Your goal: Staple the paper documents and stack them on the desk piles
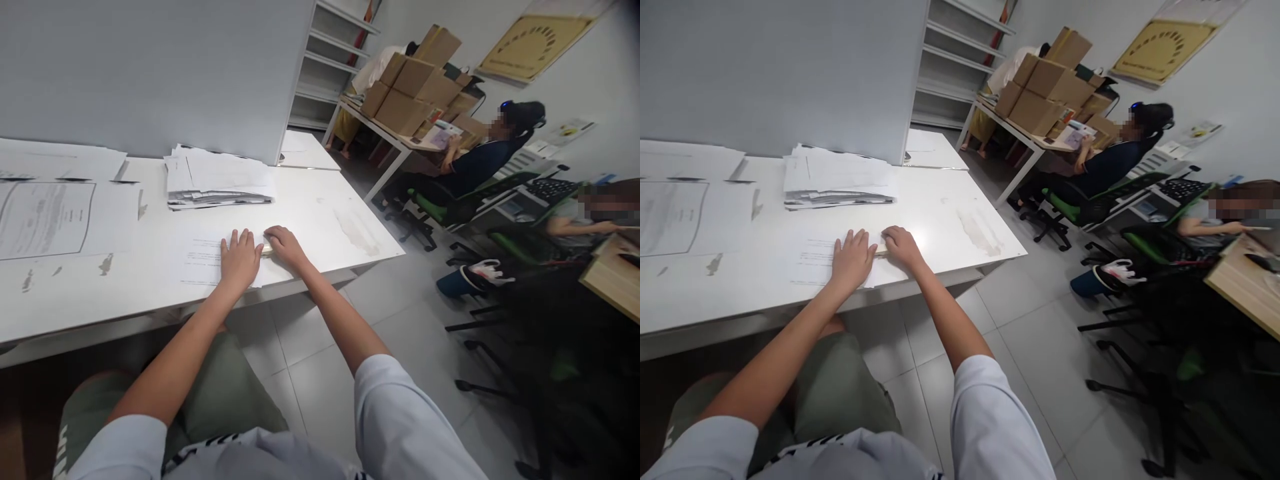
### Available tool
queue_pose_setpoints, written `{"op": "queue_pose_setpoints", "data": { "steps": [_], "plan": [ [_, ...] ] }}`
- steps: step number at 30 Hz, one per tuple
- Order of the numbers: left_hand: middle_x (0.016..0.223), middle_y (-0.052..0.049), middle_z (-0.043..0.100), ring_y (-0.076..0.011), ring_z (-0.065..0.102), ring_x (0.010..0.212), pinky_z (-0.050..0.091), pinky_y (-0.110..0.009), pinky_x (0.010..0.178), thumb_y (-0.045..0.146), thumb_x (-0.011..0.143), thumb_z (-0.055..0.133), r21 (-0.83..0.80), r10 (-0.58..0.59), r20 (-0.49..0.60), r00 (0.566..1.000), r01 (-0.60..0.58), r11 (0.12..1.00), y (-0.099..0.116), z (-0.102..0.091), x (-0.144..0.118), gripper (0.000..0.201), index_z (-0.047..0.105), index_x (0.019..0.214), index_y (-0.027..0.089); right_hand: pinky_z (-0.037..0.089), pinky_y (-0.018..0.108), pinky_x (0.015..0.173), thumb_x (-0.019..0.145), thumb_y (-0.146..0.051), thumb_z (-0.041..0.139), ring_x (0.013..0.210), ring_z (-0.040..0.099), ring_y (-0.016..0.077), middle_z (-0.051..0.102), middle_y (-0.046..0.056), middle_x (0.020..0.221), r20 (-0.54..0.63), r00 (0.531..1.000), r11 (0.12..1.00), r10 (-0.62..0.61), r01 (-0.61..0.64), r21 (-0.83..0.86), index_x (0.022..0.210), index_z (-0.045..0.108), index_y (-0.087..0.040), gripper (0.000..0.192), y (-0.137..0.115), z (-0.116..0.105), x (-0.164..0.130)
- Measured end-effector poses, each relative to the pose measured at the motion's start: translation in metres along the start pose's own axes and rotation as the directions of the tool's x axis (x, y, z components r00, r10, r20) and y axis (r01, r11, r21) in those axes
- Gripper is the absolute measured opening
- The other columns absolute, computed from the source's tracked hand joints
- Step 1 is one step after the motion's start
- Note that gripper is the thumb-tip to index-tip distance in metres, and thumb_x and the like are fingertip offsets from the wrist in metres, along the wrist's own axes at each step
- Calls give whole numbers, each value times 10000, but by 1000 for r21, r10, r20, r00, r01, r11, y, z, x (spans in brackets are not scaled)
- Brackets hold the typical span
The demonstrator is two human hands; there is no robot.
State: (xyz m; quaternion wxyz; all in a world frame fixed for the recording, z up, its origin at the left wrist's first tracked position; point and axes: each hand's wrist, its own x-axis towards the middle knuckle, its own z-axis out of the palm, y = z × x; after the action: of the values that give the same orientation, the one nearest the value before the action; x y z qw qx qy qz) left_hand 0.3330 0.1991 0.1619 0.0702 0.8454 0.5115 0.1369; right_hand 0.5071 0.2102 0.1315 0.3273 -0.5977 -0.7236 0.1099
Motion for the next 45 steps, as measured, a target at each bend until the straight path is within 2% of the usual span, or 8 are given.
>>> {"op": "queue_pose_setpoints", "data": {
  "steps": [16,21,24,28,32,38,43,45],
  "plan": [
    [1322,37,637,-272,698,1053,586,-427,749,104,765,390,248,387,-234,892,-330,911,-174,-45,-153,890,127,1566,389,429,359,970,865,-158,430,1078,579,229,670,94,1152,-30,999,1000,-24,24,-5,1072,670,-174,318,-11,9,-2],
    [1310,35,645,-359,717,913,552,-586,760,234,853,397,241,77,-603,794,90,966,-164,-135,-87,729,244,1539,429,432,364,950,882,-178,424,1066,581,230,668,84,1139,-36,999,1000,-14,15,25,1048,670,-192,297,-13,9,-3],
    [1487,-3,494,-352,564,1266,479,-579,994,240,898,388,199,127,-645,754,5,980,-131,-170,10,629,380,1524,298,431,362,948,889,-188,431,1063,581,229,668,84,1125,-32,999,998,-17,19,56,1028,672,-189,279,-12,9,-3],
    [1627,-109,245,-278,196,1510,186,-516,1212,188,963,342,188,278,-296,914,-230,955,-85,-148,138,653,158,1588,132,427,364,945,902,-201,430,1054,586,229,668,82,1122,-30,1000,998,6,-4,63,1023,672,-186,271,-15,7,-2],
    [1407,-279,517,-354,483,1333,348,-522,1093,344,933,516,132,151,-35,988,-146,981,-72,-79,204,792,161,1549,-7,425,370,933,932,-225,402,1053,585,231,664,81,1132,-31,999,1000,-25,25,9,1030,668,-187,286,-15,9,-1],
    [1609,-291,110,-402,127,1503,175,-510,1193,596,914,448,33,64,0,998,-64,997,-76,-30,207,972,67,1561,-20,423,397,907,938,-273,369,1018,575,254,658,112,1099,-10,997,996,-77,76,-55,982,656,-176,307,-4,12,-6],
    [1627,-155,228,-256,114,1529,105,-396,1232,407,968,387,123,534,-12,846,-529,840,-127,-61,145,707,196,1569,88,431,420,876,950,-319,353,968,573,265,643,105,1017,27,992,991,-125,126,-37,929,642,-205,312,2,8,-6],
    [1614,-146,273,-274,98,1529,96,-413,1232,372,967,388,193,396,-4,918,-388,901,-167,-81,93,668,255,1555,85,440,426,862,946,-320,352,948,578,268,645,101,996,35,990,990,-134,135,-40,910,640,-216,308,1,6,-7]
  ]
}}
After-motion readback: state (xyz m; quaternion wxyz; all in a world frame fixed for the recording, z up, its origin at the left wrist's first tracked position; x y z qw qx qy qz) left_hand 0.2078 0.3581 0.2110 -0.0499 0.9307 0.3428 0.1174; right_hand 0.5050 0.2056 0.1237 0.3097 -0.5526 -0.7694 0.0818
